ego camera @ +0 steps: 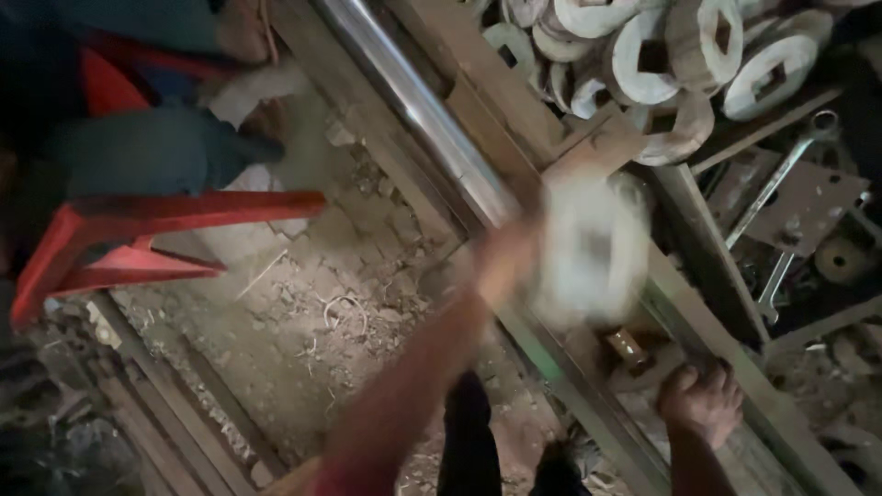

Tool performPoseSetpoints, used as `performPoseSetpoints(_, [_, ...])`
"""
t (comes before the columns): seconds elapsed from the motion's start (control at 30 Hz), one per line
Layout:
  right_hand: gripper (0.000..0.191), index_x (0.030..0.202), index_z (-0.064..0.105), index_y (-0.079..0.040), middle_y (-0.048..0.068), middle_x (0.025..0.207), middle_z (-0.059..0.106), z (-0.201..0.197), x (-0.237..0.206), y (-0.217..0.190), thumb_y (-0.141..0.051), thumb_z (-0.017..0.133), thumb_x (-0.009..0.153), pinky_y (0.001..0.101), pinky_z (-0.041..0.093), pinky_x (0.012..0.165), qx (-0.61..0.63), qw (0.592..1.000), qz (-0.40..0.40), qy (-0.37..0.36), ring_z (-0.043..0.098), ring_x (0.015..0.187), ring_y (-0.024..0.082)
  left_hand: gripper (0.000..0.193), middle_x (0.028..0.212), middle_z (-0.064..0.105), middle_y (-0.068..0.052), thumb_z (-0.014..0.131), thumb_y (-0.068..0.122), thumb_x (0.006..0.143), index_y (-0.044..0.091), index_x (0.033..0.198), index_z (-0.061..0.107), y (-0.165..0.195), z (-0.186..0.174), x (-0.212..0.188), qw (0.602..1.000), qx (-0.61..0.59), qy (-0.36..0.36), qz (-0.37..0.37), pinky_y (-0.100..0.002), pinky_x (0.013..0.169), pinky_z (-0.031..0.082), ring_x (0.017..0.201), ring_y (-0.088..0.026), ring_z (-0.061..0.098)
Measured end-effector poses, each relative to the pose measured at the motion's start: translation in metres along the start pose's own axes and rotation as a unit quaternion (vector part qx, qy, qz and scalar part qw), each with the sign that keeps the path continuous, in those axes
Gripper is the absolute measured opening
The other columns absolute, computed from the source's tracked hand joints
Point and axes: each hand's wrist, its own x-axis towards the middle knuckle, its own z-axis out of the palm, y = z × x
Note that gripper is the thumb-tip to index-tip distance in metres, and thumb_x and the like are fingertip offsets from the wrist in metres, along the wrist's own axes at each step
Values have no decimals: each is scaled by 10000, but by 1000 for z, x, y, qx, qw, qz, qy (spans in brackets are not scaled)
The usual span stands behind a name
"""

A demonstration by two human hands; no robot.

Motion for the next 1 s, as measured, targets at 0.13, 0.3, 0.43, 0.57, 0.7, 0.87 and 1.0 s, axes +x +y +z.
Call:
performPoseSetpoints(0.13, [526,1377,625,-20,178,1526,564,-5,-2,-4,-363,487,1003,607,412,1063,12,1000,15,-10,515,1315,464,585,1248,600,-118,709,182,968,-3,1475,484,88,-60,142,774,-595,139,162,-359,877,484,1063,-207,579])
performPoseSetpoints(0.3, [540,1392,608,-15,187,1541,559,-1,-1,0,-376,500,1005,613,413,1051,6,1000,0,4,520,1318,453,490,1231,636,-80,677,134,1027,-3,1470,519,114,17,102,750,-620,92,213,-301,859,490,1031,-144,603])
performPoseSetpoints(0.43, [571,1406,584,-7,203,1532,555,2,1,8,-373,509,975,602,406,1067,6,1000,23,-6,512,1328,457,554,1191,628,-128,699,205,1084,-38,1555,539,27,139,-30,812,-568,113,71,-277,815,469,940,-144,552])
performPoseSetpoints(0.57, [589,1493,559,-15,246,1544,529,4,-3,18,-350,482,1014,568,389,1151,67,997,-42,6,500,1365,466,525,1326,649,-137,633,404,994,106,1424,592,-85,237,-175,946,-164,-96,-264,-444,1042,505,1212,-275,628])
performPoseSetpoints(0.7, [395,1237,625,-2,265,1330,592,7,-10,28,-335,558,1035,580,406,1049,-18,999,21,-33,523,1220,482,412,1277,681,-189,612,292,1017,49,1347,645,-113,255,-263,988,33,-124,-82,-490,1035,533,1177,-360,648])
performPoseSetpoints(0.87, [294,1141,633,-55,192,1233,621,17,-9,36,-309,558,1013,555,439,1021,-37,999,13,-27,554,1180,419,387,1348,653,-174,625,289,1031,39,1326,606,-63,273,-209,959,14,-55,277,-462,1140,495,1283,-315,637])
performPoseSetpoints(1.0, [297,1182,622,-57,177,1220,615,24,-7,42,-295,566,1014,532,448,1000,-70,997,-13,-28,557,1165,395,600,1418,610,-218,620,413,941,5,1378,569,-39,324,-137,904,27,-99,416,-463,1179,436,1311,-352,597])
